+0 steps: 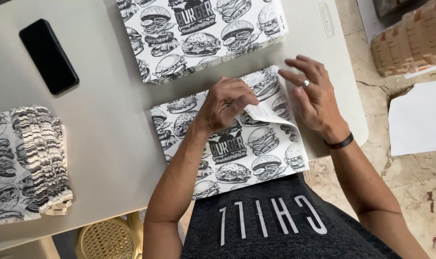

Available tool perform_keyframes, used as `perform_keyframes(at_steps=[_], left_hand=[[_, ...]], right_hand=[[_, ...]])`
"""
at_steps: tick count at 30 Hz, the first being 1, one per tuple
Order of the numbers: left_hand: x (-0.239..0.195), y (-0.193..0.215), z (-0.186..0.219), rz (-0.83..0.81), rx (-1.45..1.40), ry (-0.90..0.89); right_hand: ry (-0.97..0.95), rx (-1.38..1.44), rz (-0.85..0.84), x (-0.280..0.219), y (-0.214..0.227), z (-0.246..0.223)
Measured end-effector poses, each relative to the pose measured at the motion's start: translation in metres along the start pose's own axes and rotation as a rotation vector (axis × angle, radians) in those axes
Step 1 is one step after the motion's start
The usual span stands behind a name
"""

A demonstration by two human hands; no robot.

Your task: Folding and stacking printed burger wrapping papers on a work table.

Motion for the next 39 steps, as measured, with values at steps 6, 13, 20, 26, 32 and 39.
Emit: perform_keyframes(at_steps=[6,13,20,26,32,39], left_hand=[[-0.005,0.005,-0.017,0.099,0.04,0.039],[-0.001,0.013,-0.003,0.168,0.265,-0.022],[-0.002,0.014,-0.009,0.185,0.324,-0.006],[-0.005,0.013,-0.012,0.184,0.211,0.041],[-0.004,0.01,-0.021,0.168,0.17,0.004],[0.002,0.018,-0.007,0.211,0.256,0.055]], right_hand=[[0.001,-0.143,-0.072,-0.005,-0.018,0.015],[-0.008,-0.152,-0.113,-0.012,-0.026,0.029],[-0.004,-0.046,-0.142,-0.008,-0.036,0.032],[-0.036,0.149,-0.021,-0.007,-0.015,0.034],[-0.025,0.121,0.0,-0.004,-0.014,0.033],[-0.025,0.014,-0.054,-0.004,-0.024,0.029]])
Point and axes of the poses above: each hand's wrist, its own x-axis towards the middle knuckle, its own y-axis out of the back of the hand, z = x × y, the point moved 10 cm from there along x, towards the middle knuckle, and after that the axes turned 2 degrees about -x, right-handed, at the moved point
